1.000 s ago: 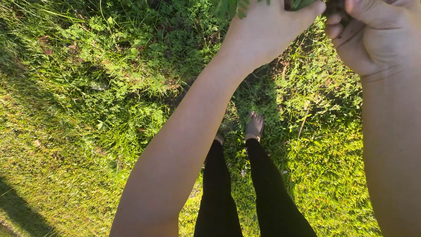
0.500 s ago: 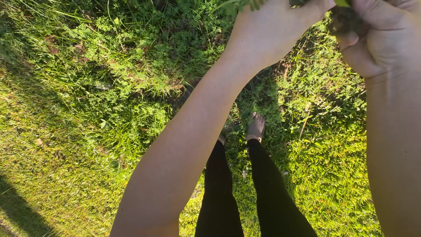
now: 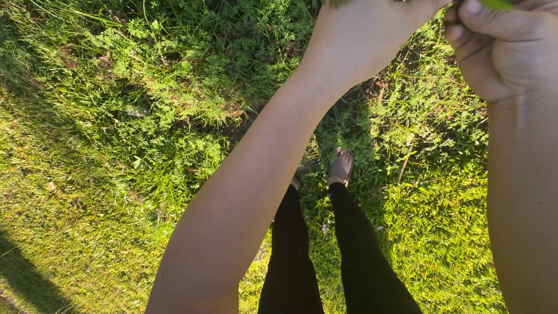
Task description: Pulling weeds from a grassy garden area by hand.
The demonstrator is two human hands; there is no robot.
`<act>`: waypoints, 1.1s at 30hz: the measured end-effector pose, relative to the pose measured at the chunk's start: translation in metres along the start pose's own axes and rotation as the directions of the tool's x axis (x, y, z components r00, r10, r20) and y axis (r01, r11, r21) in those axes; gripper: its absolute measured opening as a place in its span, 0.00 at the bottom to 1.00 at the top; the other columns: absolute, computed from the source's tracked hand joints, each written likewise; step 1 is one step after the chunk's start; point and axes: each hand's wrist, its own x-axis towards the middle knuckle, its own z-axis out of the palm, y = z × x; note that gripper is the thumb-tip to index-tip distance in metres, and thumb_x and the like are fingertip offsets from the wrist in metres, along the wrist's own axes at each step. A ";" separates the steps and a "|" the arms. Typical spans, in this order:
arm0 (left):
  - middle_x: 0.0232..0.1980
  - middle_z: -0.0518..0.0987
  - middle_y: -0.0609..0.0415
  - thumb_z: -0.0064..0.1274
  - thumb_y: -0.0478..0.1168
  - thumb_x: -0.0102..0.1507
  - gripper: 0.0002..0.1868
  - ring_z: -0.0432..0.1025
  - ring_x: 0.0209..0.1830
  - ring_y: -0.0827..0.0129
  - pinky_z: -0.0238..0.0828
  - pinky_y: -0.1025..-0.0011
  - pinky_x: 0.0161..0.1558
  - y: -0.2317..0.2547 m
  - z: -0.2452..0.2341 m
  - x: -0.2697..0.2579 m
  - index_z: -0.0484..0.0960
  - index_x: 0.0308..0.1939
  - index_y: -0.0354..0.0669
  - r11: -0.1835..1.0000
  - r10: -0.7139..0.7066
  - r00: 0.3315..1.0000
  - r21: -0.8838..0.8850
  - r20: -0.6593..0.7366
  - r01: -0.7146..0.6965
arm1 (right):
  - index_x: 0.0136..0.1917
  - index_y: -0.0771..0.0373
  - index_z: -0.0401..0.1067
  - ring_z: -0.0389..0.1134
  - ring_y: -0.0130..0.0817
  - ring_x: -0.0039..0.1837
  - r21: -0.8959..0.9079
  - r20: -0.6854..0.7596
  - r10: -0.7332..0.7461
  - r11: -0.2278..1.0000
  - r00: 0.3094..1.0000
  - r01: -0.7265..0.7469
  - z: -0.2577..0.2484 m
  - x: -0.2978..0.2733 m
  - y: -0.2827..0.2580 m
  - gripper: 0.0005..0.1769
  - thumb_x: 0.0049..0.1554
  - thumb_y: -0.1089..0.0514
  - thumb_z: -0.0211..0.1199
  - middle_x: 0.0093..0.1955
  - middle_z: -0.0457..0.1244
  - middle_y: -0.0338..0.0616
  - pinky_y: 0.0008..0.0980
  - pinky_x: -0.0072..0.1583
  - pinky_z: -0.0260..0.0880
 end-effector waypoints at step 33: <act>0.45 0.86 0.51 0.62 0.39 0.62 0.10 0.80 0.41 0.69 0.81 0.74 0.44 -0.166 -0.224 -0.508 0.83 0.45 0.39 0.006 -0.989 -0.128 -0.896 -0.070 0.444 | 0.73 0.62 0.64 0.61 0.35 0.75 -0.514 0.304 0.542 0.786 0.783 -0.344 0.367 -0.053 0.230 0.29 0.61 0.55 0.61 0.72 0.62 0.44 0.38 0.72 0.58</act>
